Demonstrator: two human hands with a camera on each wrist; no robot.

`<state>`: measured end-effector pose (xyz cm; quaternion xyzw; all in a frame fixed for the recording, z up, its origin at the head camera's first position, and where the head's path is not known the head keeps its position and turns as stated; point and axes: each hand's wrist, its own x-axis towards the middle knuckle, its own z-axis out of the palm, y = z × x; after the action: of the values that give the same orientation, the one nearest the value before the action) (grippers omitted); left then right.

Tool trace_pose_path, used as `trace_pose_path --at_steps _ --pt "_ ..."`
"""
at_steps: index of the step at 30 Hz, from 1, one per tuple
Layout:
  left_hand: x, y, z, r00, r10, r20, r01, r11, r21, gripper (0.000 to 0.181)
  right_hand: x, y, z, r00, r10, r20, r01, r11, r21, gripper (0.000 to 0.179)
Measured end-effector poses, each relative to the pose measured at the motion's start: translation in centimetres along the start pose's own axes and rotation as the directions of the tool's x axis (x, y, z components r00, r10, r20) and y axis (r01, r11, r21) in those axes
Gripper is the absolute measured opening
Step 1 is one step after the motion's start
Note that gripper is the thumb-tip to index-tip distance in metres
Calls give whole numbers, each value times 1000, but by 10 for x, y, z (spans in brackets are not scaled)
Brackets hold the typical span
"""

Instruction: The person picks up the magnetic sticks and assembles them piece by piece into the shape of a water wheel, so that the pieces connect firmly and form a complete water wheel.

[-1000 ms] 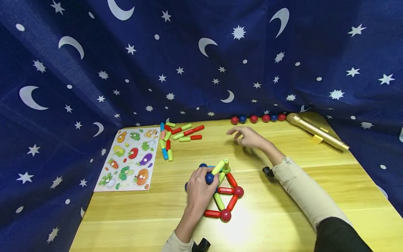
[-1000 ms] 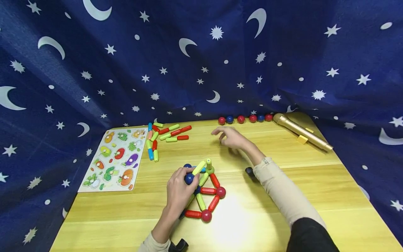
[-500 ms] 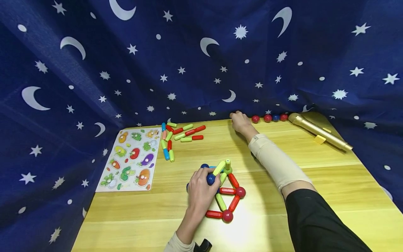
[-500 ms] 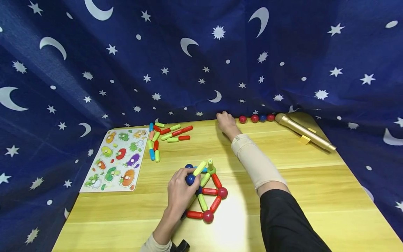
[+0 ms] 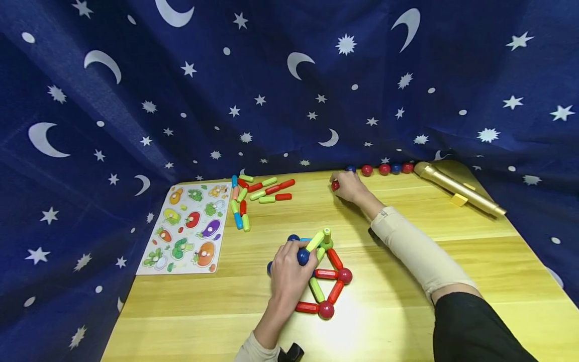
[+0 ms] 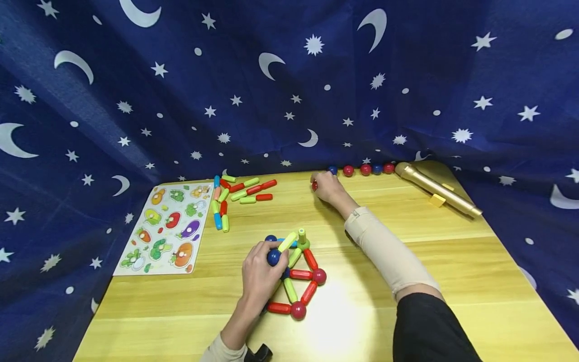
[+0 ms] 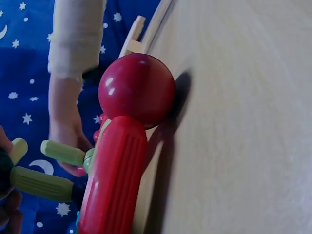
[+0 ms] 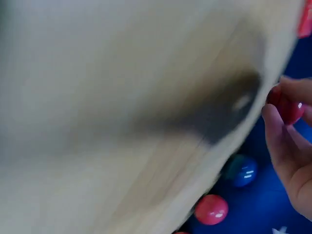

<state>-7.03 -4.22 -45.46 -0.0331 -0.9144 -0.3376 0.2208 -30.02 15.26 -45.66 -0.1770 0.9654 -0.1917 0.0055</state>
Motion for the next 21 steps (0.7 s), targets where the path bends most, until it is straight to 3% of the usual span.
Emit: trace_pose_path --at_steps 3,5,7,10,12,13,16,21 --pt "-1 0 3 1000 7 -30 -7 1000 3 21 -21 -8 -8 1000 -10 14 7 982 188 33" --pt "-1 0 6 998 13 -54 -13 1000 4 21 -36 -14 -16 999 -38 36 23 936 351 36" --pt "-1 -1 9 996 22 -82 -22 1000 -3 21 -51 -19 -22 993 -94 74 44 861 507 38" --pt "-2 -2 13 990 32 -137 -37 999 -32 20 -74 -25 -30 974 -178 139 34 725 688 39" --pt "-3 -2 15 984 31 -177 -41 998 -52 20 -86 -29 -30 960 -223 170 22 662 749 40" --pt "-4 -3 16 981 28 -194 -40 997 -60 20 -90 -31 -30 954 -240 179 18 644 765 40" --pt "-5 -3 18 974 13 -226 -29 997 -69 20 -99 -37 -28 942 -278 189 26 619 785 42" --pt "-4 -1 20 970 12 -241 -27 998 -63 20 -102 -40 -25 925 -324 201 59 641 765 42"
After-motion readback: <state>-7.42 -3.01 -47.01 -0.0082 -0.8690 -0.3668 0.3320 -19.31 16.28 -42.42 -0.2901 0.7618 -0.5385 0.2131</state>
